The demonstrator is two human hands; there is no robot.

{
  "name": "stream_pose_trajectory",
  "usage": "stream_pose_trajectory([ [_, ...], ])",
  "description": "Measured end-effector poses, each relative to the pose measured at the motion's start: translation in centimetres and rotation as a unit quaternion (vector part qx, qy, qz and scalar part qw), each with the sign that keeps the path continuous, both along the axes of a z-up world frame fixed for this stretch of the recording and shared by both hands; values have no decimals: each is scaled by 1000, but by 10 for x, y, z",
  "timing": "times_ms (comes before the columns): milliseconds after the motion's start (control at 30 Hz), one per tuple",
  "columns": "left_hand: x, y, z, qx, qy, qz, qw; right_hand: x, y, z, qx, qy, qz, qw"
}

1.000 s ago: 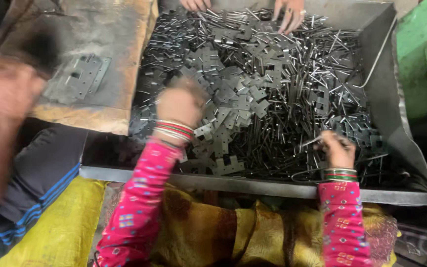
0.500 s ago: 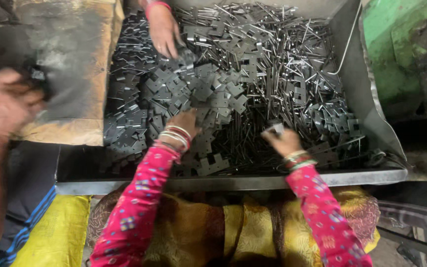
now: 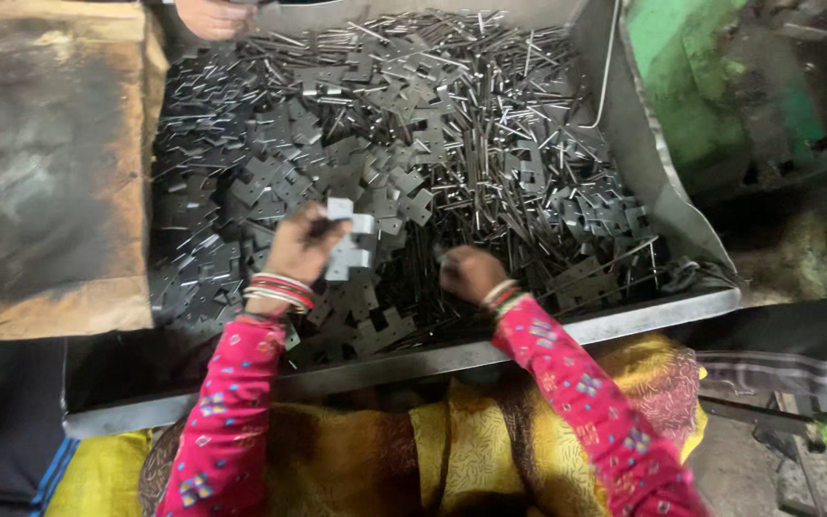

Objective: The person sorts small metal hinge-like parts from a large bin, picking them up by hand and placing them into a separate pile on a wooden board. The person works alongside others in a workshop setting.

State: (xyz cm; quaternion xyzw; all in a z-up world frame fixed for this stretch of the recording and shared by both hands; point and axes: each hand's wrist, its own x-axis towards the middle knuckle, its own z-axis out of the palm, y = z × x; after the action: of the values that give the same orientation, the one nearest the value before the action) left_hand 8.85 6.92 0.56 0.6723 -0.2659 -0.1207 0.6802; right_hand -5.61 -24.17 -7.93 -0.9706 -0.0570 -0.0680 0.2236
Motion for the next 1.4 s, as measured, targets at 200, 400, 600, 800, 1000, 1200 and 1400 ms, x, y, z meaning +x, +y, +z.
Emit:
stream_pose_trajectory([
  [200,1,15,43,-107,214,87,967,-38,-46,50,622,-13,-183,761],
  [400,-60,-43,52,-39,156,-5,987,-44,-2,65,783,92,-167,592],
  [600,-131,-81,20,260,-187,21,947,-34,88,39,651,30,-177,737],
  [800,-39,7,64,539,-285,208,765,-60,22,37,179,74,-87,977],
  [1000,40,167,92,515,-292,497,634,-83,-127,29,-174,259,-99,945],
  [1200,61,195,70,546,-283,585,529,-71,-140,7,-314,380,-105,864],
  [1400,13,74,75,349,-365,394,768,-88,-104,49,-178,-7,-164,970],
])
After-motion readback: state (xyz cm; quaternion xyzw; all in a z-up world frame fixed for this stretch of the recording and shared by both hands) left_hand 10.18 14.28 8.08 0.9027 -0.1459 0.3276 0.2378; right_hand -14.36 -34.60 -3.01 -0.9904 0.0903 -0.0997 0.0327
